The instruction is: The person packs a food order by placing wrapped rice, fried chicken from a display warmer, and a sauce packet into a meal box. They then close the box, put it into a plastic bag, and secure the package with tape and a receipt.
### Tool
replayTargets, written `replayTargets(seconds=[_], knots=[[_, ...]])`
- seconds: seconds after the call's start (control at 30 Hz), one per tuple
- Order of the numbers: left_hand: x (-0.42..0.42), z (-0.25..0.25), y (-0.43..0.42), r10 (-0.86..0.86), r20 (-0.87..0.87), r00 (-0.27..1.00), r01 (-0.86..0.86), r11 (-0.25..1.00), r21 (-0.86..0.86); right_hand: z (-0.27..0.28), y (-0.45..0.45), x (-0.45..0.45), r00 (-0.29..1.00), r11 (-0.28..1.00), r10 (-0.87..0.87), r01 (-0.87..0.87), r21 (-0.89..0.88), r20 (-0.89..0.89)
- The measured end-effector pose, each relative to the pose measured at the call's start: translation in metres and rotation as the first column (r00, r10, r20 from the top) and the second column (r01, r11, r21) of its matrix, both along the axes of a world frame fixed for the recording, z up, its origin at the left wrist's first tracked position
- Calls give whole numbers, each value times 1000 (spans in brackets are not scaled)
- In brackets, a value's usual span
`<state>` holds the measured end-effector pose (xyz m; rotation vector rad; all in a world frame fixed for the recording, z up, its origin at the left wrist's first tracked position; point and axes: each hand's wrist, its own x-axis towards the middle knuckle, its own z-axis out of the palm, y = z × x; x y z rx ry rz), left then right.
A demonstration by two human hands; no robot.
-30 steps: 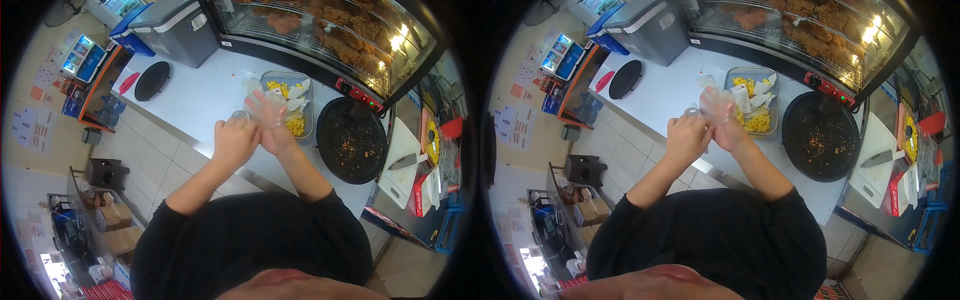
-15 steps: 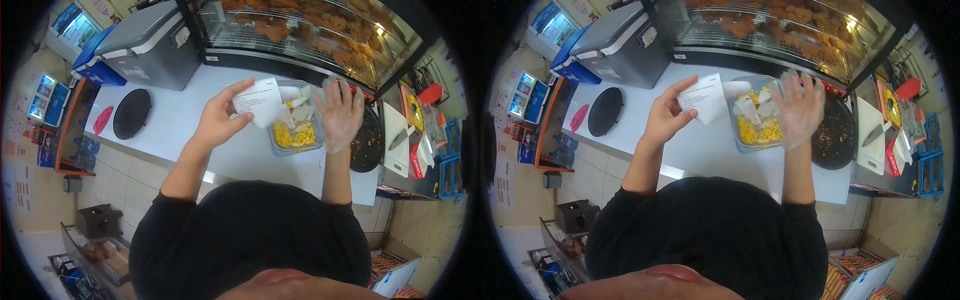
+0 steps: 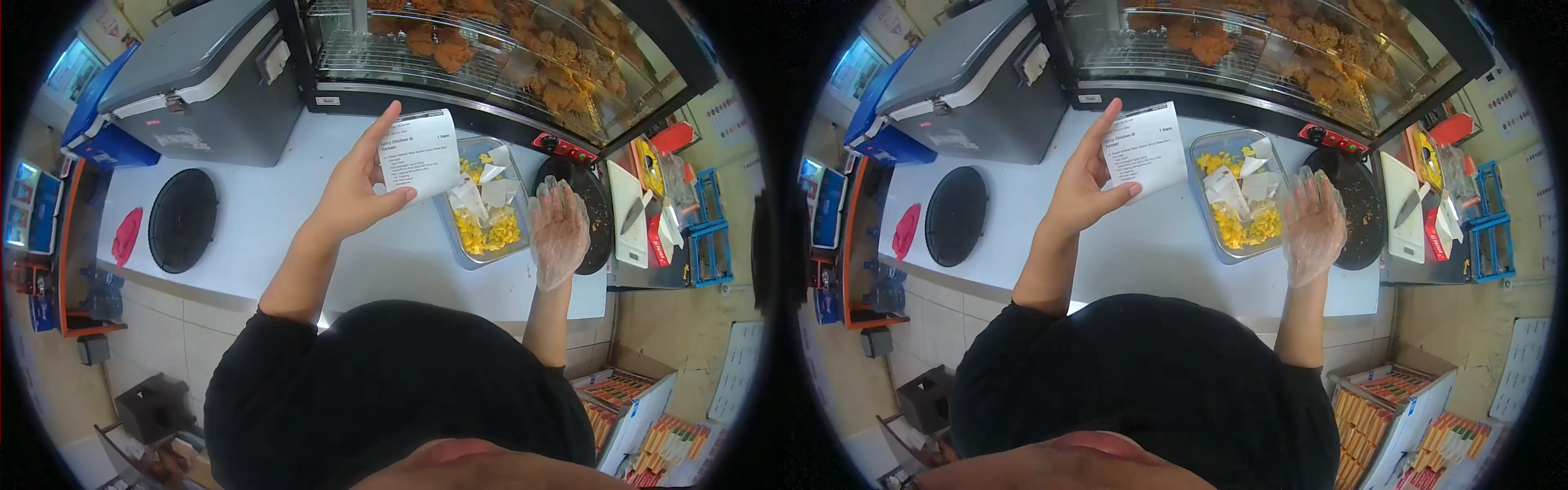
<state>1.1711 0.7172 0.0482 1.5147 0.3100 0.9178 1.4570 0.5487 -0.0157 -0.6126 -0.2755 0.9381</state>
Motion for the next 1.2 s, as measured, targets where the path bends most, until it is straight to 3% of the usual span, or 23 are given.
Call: replayTargets(seconds=[0.07, 0.17, 0.33, 0.47, 0.53, 0.57, 0.6, 0.67, 0.7, 0.73, 0.77, 0.8, 0.83, 0.87, 0.9, 0.93, 0.97, 1.0, 1.03, 1.07, 1.13, 1.17, 1.2], knots=[[2, -7, 10, 0, 17, 1000, 1, 1000, -28, -7, -2, 7, 999, 998, 38, -39, 44, 29], [4, -18, 27, 6, 30, 1000, -4, 998, -65, -7, 0, 7, 997, 999, 5, -1, -50, 78], [7, -29, 53, 20, 9, 1000, -19, 996, -89, -2, 5, -1, 961, 911, -203, 256, -324, 188], [10, -35, 67, 14, 6, 1000, -13, 992, -122, -22, 12, 8, 921, 838, -159, 316, -444, 356], [12, -39, 70, 18, 6, 1000, -17, 992, -128, -47, 6, 33, 745, 412, 381, 392, -822, 547], [12, -42, 72, 26, 0, 1000, -26, 991, -128, -4, 33, -7, 506, 155, 635, 656, -738, 584], [13, -44, 74, 35, -5, 999, -36, 992, -125, -26, 29, 5, 509, 151, 637, 654, -741, 579], [15, -50, 79, 59, -6, 998, -59, 994, -96, -71, 26, 27, 445, 589, 399, 545, -597, 801], [15, -54, 82, 84, -3, 997, -84, 995, -63, -74, 26, 25, 34, 666, 432, 662, -344, 901], [15, -57, 86, 89, -5, 996, -89, 994, -62, -75, 27, 21, -383, 696, 399, 718, -3, 833], [13, -60, 93, 162, -107, 981, -169, 984, -55, -85, 28, 28, 385, 676, 216, 604, -422, 897], [12, -62, 102, 237, -204, 950, -249, 968, -36, -97, 29, 39, 932, 749, 24, 222, -624, 361], [13, -68, 121, 251, -191, 949, -259, 966, -21, -122, 15, 57, 781, 788, 229, 201, -582, 580], [15, -75, 147, 374, -324, 869, -378, 924, 52, -110, 21, 50, 773, 800, 228, 198, -566, 593], [19, -82, 172, 487, -440, 755, -481, 867, 134, -83, 31, 27, 527, 628, 413, 426, -651, 743], [25, -86, 196, 609, -372, 700, -542, 793, 278, -63, 40, 12, 256, 446, 616, 667, -597, 745], [31, -86, 216, 714, -287, 638, -594, 694, 407, -55, 48, 7, 242, 455, 610, 672, -584, 754], [36, -77, 228, 719, -272, 639, -603, 689, 403, -48, 55, 6, 135, 496, 611, 703, -510, 780], [42, -67, 239, 729, -331, 599, -607, 683, 406, -40, 64, 3, 26, 538, 605, 724, -432, 796], [48, -59, 247, 733, -390, 557, -609, 680, 409, -29, 73, -4, 15, 542, 598, 729, -419, 801], [58, -49, 251, 740, -334, 584, -628, 672, 392, -9, 94, -15, -13, 602, 614, 655, -457, 789], [62, -41, 245, 699, -369, 613, -564, 714, 415, -8, 102, -13, -163, 682, 604, 613, -399, 780], [68, -35, 243, 655, -406, 637, -495, 751, 436, 1, 113, -16, -170, 685, 598, 616, -389, 783]])
